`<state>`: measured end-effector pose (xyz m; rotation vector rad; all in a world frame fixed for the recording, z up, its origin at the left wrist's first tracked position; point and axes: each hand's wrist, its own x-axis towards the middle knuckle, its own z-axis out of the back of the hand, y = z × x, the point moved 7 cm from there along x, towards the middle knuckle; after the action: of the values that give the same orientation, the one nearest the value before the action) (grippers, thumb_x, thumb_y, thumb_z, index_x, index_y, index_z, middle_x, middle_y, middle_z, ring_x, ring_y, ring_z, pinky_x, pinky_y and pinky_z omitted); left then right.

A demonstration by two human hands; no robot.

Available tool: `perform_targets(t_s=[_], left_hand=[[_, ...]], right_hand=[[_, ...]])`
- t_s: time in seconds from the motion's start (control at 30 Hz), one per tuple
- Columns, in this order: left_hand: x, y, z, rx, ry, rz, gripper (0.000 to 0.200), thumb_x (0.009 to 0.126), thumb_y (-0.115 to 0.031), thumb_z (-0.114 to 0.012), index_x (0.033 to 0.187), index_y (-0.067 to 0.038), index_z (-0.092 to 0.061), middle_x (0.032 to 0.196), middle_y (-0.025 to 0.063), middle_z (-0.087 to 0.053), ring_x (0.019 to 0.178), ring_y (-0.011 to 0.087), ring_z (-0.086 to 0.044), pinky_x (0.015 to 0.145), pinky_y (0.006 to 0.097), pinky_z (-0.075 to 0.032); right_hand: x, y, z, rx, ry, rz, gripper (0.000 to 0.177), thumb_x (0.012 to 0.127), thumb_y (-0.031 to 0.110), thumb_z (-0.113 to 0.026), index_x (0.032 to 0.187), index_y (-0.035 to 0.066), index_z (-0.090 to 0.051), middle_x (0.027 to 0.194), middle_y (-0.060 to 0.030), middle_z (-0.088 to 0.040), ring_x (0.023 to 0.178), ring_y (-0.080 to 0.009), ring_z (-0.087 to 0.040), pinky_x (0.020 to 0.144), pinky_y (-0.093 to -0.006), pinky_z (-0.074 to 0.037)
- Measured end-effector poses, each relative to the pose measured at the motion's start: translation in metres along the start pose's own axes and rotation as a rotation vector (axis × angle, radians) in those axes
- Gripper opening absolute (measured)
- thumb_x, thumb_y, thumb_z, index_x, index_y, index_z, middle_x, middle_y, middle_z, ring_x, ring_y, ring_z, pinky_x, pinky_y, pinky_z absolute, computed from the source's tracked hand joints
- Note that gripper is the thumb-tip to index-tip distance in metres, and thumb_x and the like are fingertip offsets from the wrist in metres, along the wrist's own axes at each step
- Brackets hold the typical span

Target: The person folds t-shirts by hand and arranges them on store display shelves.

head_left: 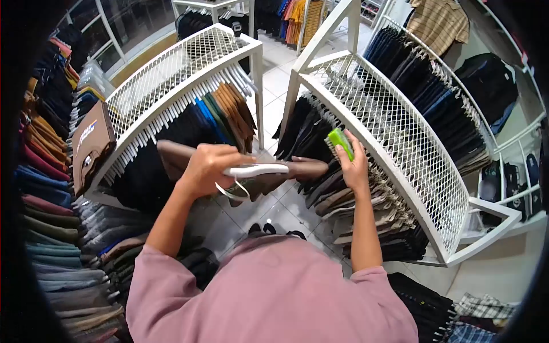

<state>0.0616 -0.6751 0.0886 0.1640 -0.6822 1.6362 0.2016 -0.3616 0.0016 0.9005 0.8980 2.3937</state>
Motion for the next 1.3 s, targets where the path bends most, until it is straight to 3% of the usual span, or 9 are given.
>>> perform_targets(t_s=[0.17,0.3,0.43,0.57,0.73,0.8,0.87,1.13,1.3], left_hand=[[0.037,-0.004,0.013,-0.125,-0.080,0.054,0.032,0.065,-0.015,-0.092,0.085,-0.006,-0.068,0.078,0.0086,-0.071,0.069,0.0240,-0.071,0.064,0.0322,-0.056],[0.044,0.043,0.001,-0.255,-0.077,0.212,0.046,0.064,-0.013,-0.091,0.101,-0.004,-0.064,0.091,0.0127,-0.070,0.088,0.0294,-0.070,0.075,0.0372,-0.053],[0.052,0.064,-0.013,-0.041,-0.340,0.233,0.081,0.072,-0.030,-0.092,0.139,-0.006,-0.053,0.127,0.0157,-0.065,0.114,0.0269,-0.064,0.099,0.0403,-0.051],[0.034,0.090,-0.073,-0.429,-0.232,0.804,0.092,0.086,-0.060,-0.075,0.146,0.003,-0.046,0.117,0.0217,-0.066,0.110,0.0266,-0.065,0.094,0.0387,-0.052],[0.029,0.077,-0.057,-0.296,-0.526,0.798,0.059,0.087,-0.027,-0.076,0.136,0.002,-0.058,0.097,0.0125,-0.073,0.076,0.0133,-0.070,0.068,0.0294,-0.056],[0.021,0.081,-0.043,-0.186,-0.501,0.819,0.050,0.094,-0.026,-0.066,0.136,-0.001,-0.057,0.091,0.0239,-0.073,0.081,0.0344,-0.074,0.075,0.0419,-0.057],[0.013,0.083,-0.030,-0.263,-0.433,0.849,0.029,0.102,-0.024,-0.056,0.120,-0.002,-0.061,0.088,0.0251,-0.071,0.083,0.0433,-0.070,0.075,0.0465,-0.054],[0.007,0.058,0.010,-0.363,-0.448,0.769,0.055,0.107,-0.050,-0.047,0.113,0.003,-0.062,0.085,0.0190,-0.068,0.080,0.0279,-0.066,0.078,0.0404,-0.051],[-0.018,0.065,0.038,-0.492,-0.522,0.812,0.053,0.106,-0.050,-0.048,0.110,0.001,-0.065,0.076,0.0028,-0.058,0.067,0.0093,-0.052,0.062,0.0281,-0.046]], right_hand=[[-0.024,0.048,-0.033,0.694,0.685,-0.131,0.067,0.085,0.024,-0.075,0.144,0.002,-0.053,0.128,-0.0087,-0.064,0.116,-0.0169,-0.058,0.104,-0.0324,-0.043],[-0.065,0.055,-0.050,0.858,0.958,-0.365,0.082,0.061,0.012,-0.095,0.134,0.001,-0.058,0.118,-0.0004,-0.065,0.106,-0.0113,-0.057,0.100,-0.0265,-0.044],[-0.073,0.062,-0.074,1.017,0.793,-0.365,0.063,0.069,0.011,-0.087,0.125,0.000,-0.061,0.111,-0.0009,-0.065,0.098,-0.0093,-0.058,0.092,-0.0277,-0.048],[-0.071,0.068,-0.104,0.908,0.500,-0.321,0.058,0.070,0.010,-0.082,0.123,0.001,-0.059,0.107,-0.0022,-0.065,0.092,-0.0111,-0.061,0.086,-0.0287,-0.051],[-0.080,0.105,-0.118,0.817,0.420,-0.169,0.069,0.072,0.013,-0.088,0.130,0.003,-0.051,0.107,-0.0049,-0.062,0.097,-0.0135,-0.060,0.088,-0.0293,-0.050],[-0.074,0.119,-0.114,0.828,0.440,-0.033,0.062,0.084,0.022,-0.084,0.133,0.006,-0.049,0.105,-0.0018,-0.061,0.095,-0.0111,-0.060,0.085,-0.0289,-0.050],[-0.074,0.108,-0.125,0.996,0.575,-0.315,0.052,0.095,0.028,-0.071,0.135,0.007,-0.046,0.103,-0.0018,-0.058,0.093,-0.0114,-0.059,0.081,-0.0285,-0.050],[0.006,0.138,-0.092,0.229,-0.143,0.506,0.063,0.091,0.026,-0.075,0.137,-0.003,-0.042,0.124,-0.0248,-0.048,0.114,-0.0399,-0.050,0.101,-0.0472,-0.041],[0.035,0.033,-0.072,-0.039,-0.446,0.118,0.065,0.095,0.036,-0.069,0.135,-0.007,-0.042,0.119,-0.0284,-0.050,0.112,-0.0422,-0.052,0.098,-0.0501,-0.042]])
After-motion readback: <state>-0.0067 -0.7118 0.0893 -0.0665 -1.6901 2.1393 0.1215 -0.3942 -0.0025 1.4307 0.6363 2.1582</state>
